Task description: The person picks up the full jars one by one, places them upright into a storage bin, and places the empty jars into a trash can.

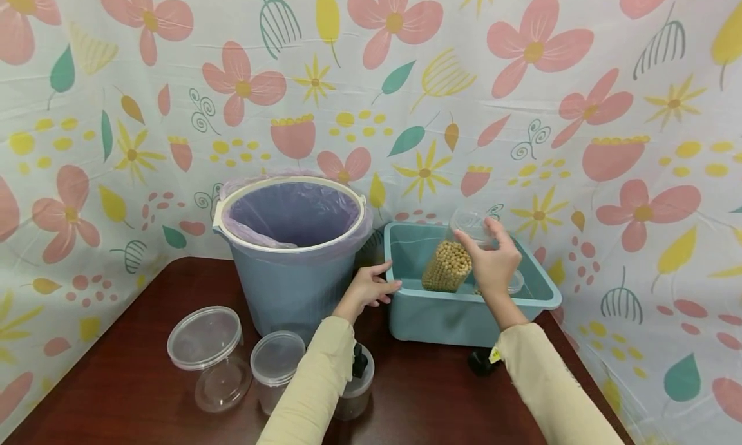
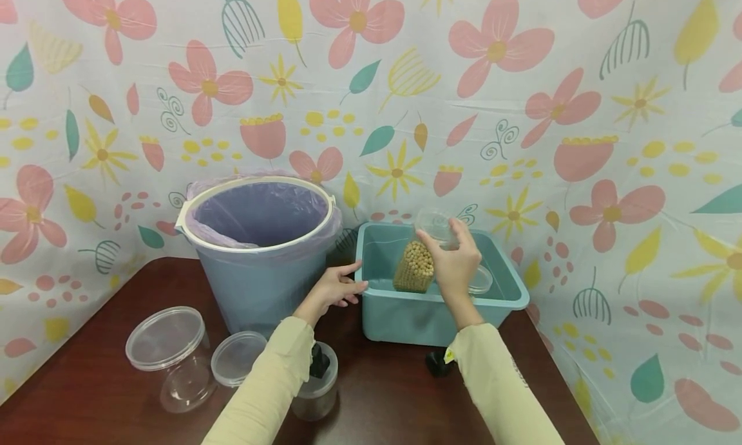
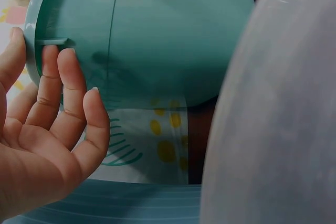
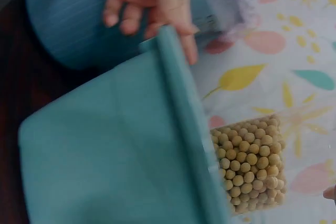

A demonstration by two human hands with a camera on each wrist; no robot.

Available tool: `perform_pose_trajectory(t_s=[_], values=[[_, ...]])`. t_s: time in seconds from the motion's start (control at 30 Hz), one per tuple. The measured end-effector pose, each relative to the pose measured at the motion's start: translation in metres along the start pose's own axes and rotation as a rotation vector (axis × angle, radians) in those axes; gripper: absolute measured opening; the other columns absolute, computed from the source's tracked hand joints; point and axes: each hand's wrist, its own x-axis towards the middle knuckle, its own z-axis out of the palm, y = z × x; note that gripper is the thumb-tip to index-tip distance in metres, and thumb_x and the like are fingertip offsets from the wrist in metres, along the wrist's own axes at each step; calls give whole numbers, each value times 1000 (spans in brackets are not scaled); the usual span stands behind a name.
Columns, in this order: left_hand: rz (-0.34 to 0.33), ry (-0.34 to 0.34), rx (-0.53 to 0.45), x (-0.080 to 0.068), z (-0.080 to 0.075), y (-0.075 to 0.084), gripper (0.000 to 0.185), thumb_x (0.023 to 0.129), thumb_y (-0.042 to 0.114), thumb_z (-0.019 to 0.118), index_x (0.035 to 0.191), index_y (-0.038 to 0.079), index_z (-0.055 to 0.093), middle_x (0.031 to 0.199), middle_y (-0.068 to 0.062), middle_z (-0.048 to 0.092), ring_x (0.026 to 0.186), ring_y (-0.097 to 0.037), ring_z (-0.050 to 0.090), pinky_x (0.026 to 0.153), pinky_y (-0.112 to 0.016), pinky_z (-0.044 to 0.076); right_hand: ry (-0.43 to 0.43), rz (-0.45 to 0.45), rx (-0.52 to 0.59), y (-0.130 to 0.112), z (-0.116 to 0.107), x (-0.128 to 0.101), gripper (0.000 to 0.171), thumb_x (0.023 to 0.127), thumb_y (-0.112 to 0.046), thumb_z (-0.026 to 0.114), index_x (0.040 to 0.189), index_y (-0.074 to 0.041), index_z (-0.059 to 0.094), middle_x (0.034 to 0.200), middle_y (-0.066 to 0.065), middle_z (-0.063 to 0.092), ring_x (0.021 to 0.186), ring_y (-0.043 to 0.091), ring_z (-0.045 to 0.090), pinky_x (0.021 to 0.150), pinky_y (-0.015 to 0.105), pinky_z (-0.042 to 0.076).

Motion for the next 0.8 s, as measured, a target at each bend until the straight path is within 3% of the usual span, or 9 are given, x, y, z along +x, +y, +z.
perform_pose_trajectory(t_s=[0.2,0.37,0.63,0.8], values=[[-4,0,-6,-2,1,1,58,81,21,68,134,23,43,79,-5,62,59,-17,60,48,-25,42,-82,1,-20,18,3,-17,54,65,-16,81,112,3,61,111,15,60,60,-12,52,57,8,41],[-2,-1,-5,-3,1,1,59,80,21,68,134,23,43,78,-5,62,61,-19,61,50,-28,44,-125,-17,-26,24,4,-24,53,63,-14,82,109,4,62,106,17,62,54,-13,51,53,7,41],[-5,3,4,-2,0,3,58,82,21,67,135,24,42,78,-4,64,70,-26,63,50,-26,42,-208,-71,-107,39,5,-31,52,56,-15,86,101,4,67,84,18,66,42,-8,47,47,12,39],[-16,5,7,-2,0,2,59,82,21,67,135,24,42,79,-4,64,66,-22,63,50,-25,42,-280,-36,-201,44,2,-33,52,57,-22,85,100,3,67,54,9,60,39,-2,40,43,21,36]])
